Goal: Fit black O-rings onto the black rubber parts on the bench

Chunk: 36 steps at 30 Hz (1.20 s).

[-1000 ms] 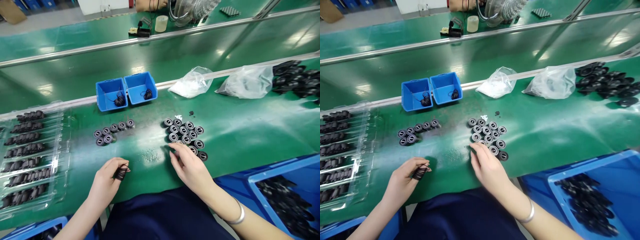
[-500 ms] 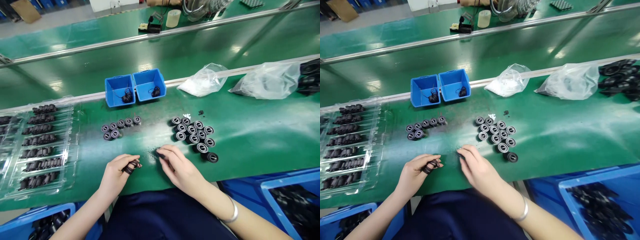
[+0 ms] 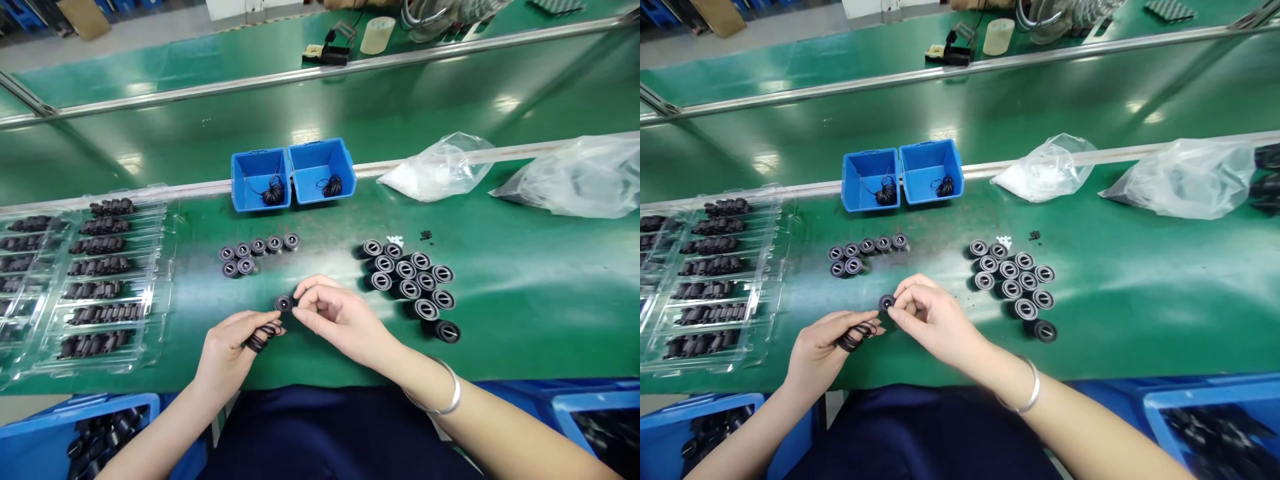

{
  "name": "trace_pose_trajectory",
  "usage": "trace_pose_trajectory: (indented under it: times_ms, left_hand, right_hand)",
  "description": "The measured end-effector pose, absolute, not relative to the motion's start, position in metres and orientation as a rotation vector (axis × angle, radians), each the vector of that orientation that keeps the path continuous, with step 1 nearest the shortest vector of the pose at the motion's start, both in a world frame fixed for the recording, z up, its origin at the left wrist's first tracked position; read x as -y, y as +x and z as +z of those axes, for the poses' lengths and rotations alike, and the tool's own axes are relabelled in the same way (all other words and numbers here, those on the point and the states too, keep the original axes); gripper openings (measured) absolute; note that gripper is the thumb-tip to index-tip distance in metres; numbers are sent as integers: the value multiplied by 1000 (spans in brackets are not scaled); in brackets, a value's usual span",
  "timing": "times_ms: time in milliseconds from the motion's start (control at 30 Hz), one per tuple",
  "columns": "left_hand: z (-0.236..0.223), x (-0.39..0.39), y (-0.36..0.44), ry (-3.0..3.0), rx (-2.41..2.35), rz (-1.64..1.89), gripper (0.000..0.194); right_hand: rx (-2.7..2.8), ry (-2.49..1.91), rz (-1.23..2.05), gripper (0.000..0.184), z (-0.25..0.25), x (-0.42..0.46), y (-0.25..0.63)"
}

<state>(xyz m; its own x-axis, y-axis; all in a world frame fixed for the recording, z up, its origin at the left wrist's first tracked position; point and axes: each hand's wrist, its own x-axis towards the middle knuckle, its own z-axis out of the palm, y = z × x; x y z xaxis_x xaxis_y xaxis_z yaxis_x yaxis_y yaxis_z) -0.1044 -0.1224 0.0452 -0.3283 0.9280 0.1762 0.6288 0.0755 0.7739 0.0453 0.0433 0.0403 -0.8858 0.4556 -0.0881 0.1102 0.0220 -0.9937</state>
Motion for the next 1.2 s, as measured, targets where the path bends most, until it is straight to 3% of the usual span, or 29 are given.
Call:
trace_pose_trajectory:
  times_ms: [167,500,967,1100,1200]
  left_hand:
    - [40,133,-118,1528,-2141,1098,24]
    - [15,136,-114,2182,-2018,987,36]
    - [17,133,-111,2486,-1893,727,29]
    - [17,133,-110,2550,-1874,554,33]
    - [18,133,-110,2567,-1878,500,34]
  right_hand:
    - [2030,-703,1992,18,30,-49,29]
    - [2139,-719,1878,18,17,-47,19]
    - [2122,-700,1887,21,16,-45,19]
    - [2015,-856,2167,16,17,-46,19]
    - [1895,-934,2475,24,21,-49,16]
